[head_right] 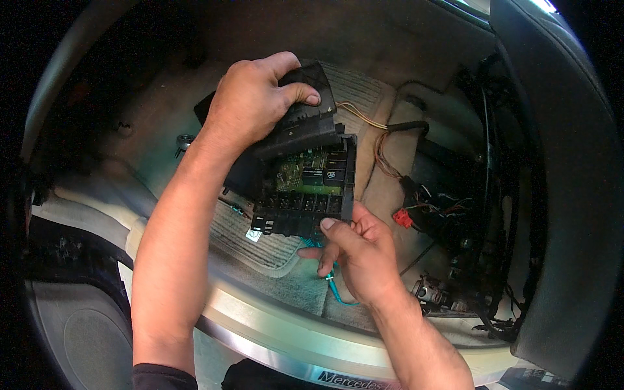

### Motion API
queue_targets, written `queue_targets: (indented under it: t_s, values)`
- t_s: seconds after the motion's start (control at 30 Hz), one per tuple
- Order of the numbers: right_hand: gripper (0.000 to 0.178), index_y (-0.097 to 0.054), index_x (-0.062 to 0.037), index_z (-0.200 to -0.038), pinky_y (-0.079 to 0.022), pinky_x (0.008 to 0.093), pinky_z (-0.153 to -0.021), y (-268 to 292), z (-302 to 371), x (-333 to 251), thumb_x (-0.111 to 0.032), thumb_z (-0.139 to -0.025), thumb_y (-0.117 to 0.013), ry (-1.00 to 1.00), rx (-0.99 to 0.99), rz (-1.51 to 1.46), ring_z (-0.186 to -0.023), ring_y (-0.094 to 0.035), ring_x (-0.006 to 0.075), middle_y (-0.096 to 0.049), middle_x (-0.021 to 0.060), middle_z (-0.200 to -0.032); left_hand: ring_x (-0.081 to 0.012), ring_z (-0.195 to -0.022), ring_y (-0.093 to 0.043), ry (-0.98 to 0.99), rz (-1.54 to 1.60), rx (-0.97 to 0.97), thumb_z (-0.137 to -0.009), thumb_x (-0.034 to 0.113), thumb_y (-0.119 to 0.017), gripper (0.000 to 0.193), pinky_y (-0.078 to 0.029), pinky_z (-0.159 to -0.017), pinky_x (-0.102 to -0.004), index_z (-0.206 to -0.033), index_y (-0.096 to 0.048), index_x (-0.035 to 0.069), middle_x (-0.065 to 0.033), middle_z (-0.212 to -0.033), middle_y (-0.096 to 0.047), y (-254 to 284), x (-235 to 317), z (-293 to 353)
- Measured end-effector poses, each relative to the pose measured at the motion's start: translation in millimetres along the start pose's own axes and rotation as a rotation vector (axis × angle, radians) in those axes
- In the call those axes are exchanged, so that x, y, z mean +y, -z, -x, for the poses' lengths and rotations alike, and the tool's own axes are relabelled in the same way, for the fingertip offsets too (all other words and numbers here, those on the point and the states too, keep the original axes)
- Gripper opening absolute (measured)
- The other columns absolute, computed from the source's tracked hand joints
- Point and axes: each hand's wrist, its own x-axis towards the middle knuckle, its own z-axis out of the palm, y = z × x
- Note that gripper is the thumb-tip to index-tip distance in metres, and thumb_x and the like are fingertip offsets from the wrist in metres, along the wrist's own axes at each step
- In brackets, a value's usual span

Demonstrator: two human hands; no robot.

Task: The person disassembles a car electronic control unit, removes the casing to expose the circuit board, and then reassembles the unit using a screwdriver. The task involves handling the electronic module, its casing, and a screwdriver inside the vehicle.

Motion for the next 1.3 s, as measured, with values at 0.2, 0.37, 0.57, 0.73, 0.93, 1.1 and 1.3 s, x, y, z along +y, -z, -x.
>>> queue_targets:
  t_s: [0.2,0.37,0.57,0.73,0.93,1.1,1.3]
  values:
    - [0.030,-0.055,0.0027,-0.120,-0.062,0.0421,-0.079,1,-1,2,-0.010,-0.093,-0.057,-0.018,-0.002,-0.002,-0.047,-0.055,0.0098,-0.070,0.0141,-0.108,-0.0270,-0.075,-0.071,0.027,-0.010,-0.038,-0.076,0.036,-0.081,0.040,-0.055,-0.072,-0.0398,-0.103,-0.072,0.009,-0.0131,-0.078,-0.072,-1,0,0]
    - [0.031,-0.054,0.0027,-0.122,-0.061,0.0431,-0.080,3,-2,4,-0.011,-0.094,-0.058,-0.035,-0.012,0.007,-0.046,-0.054,0.0096,-0.069,0.0144,-0.110,-0.0282,-0.078,-0.071,0.068,-0.046,-0.084,-0.075,0.038,-0.081,0.040,-0.055,-0.075,-0.0410,-0.102,-0.072,0.009,-0.0139,-0.079,-0.071,-4,0,1]
    - [0.027,-0.054,0.0011,-0.122,-0.060,0.0413,-0.079,5,-1,1,-0.005,-0.096,-0.052,-0.056,-0.008,-0.010,-0.051,-0.060,0.0159,-0.068,0.0146,-0.112,-0.0304,-0.080,-0.071,0.028,-0.056,-0.052,-0.076,0.039,-0.080,0.040,-0.054,-0.076,-0.0427,-0.101,-0.072,0.009,-0.0142,-0.079,-0.071,-12,-2,1]
    - [0.029,-0.052,0.0004,-0.125,-0.060,0.0421,-0.079,7,-4,4,-0.004,-0.096,-0.052,-0.080,-0.010,-0.016,-0.054,-0.063,0.0177,-0.068,0.0141,-0.113,-0.0301,-0.079,-0.071,0.077,-0.054,-0.115,-0.077,0.040,-0.079,0.040,-0.054,-0.076,-0.0426,-0.100,-0.071,0.008,-0.0138,-0.079,-0.071,-8,-2,2]
    - [0.029,-0.051,0.0024,-0.124,-0.061,0.0443,-0.078,7,-3,6,-0.007,-0.097,-0.054,-0.096,-0.017,-0.049,-0.059,-0.068,0.0191,-0.067,0.0165,-0.114,-0.0283,-0.078,-0.071,0.116,-0.021,-0.127,-0.078,0.042,-0.079,0.041,-0.055,-0.074,-0.0403,-0.099,-0.070,0.008,-0.0119,-0.077,-0.071,-10,-4,2]
    - [0.033,-0.050,0.0044,-0.127,-0.062,0.0388,-0.073,2,-1,2,-0.006,-0.096,-0.056,-0.155,0.064,0.136,-0.070,-0.072,0.0242,-0.068,0.0173,-0.113,-0.0312,-0.077,-0.070,0.052,-0.053,-0.108,-0.076,0.043,-0.081,0.042,-0.054,-0.073,-0.0416,-0.096,-0.069,0.008,-0.0128,-0.075,-0.070,-17,-5,4]
    - [0.034,-0.049,0.0045,-0.126,-0.062,0.0356,-0.068,9,-4,14,-0.003,-0.094,-0.053,-0.167,0.173,0.233,-0.075,-0.071,0.0247,-0.066,0.0183,-0.116,-0.0331,-0.069,-0.068,0.043,0.012,0.056,-0.077,0.043,-0.080,0.039,-0.054,-0.067,-0.0419,-0.090,-0.068,0.007,-0.0135,-0.068,-0.067,-18,-14,0]
